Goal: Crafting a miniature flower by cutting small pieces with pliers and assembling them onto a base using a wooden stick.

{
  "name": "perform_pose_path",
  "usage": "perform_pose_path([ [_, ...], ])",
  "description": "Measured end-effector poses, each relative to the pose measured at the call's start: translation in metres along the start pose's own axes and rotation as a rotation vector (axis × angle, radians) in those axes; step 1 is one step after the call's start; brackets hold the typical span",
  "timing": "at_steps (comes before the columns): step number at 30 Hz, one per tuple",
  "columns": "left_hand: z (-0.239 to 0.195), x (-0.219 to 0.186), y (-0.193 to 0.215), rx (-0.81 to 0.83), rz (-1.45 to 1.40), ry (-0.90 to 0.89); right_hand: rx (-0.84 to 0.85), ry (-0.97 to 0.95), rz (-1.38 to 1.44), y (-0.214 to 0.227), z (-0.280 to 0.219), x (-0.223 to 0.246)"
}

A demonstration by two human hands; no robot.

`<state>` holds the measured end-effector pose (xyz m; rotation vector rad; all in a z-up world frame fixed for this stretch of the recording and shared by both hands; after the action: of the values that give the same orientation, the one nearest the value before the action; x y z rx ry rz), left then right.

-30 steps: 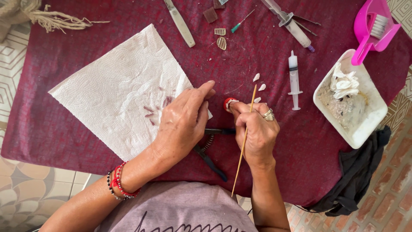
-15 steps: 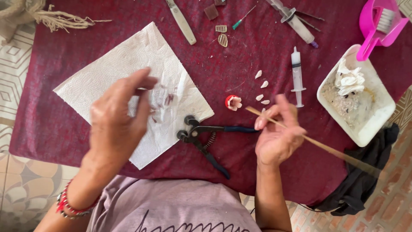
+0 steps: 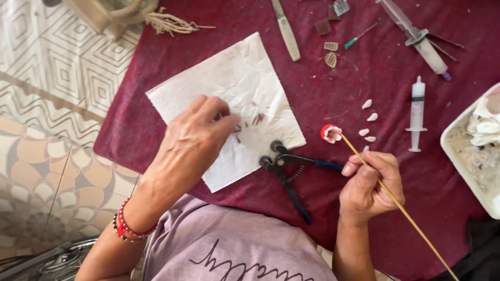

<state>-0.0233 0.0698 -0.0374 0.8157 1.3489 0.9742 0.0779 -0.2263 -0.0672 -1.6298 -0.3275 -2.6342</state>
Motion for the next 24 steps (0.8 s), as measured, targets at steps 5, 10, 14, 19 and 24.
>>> perform_pose_path([
  [5,0.000,0.004,-0.005,0.051,-0.038,-0.007,0.015,-0.008,0.060,-0.007,0.001,0.004],
  [10,0.010,-0.013,-0.008,-0.040,-0.222,0.013,0.047,-0.115,0.071,-0.016,0.000,0.024],
  [14,0.014,-0.053,-0.024,-0.091,-1.254,0.261,0.202,0.025,-0.093,-0.028,0.008,0.047],
  [19,0.016,-0.097,-0.062,0.176,-2.051,0.817,0.366,0.376,-0.109,-0.040,0.020,0.066],
  [24,0.017,-0.107,-0.072,0.162,-2.058,0.786,0.357,0.523,-0.198,-0.038,0.021,0.069],
])
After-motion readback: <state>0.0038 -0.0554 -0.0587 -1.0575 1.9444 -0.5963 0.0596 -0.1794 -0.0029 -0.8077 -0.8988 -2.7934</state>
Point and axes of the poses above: each hand's wrist, its own z-axis towards the middle knuckle, its own y-axis out of the back of the hand, x = y × z, the point moved 4 cm from there along z, towards the middle knuckle, and after that the axes turned 8 degrees about z, right-handed, at the moved point
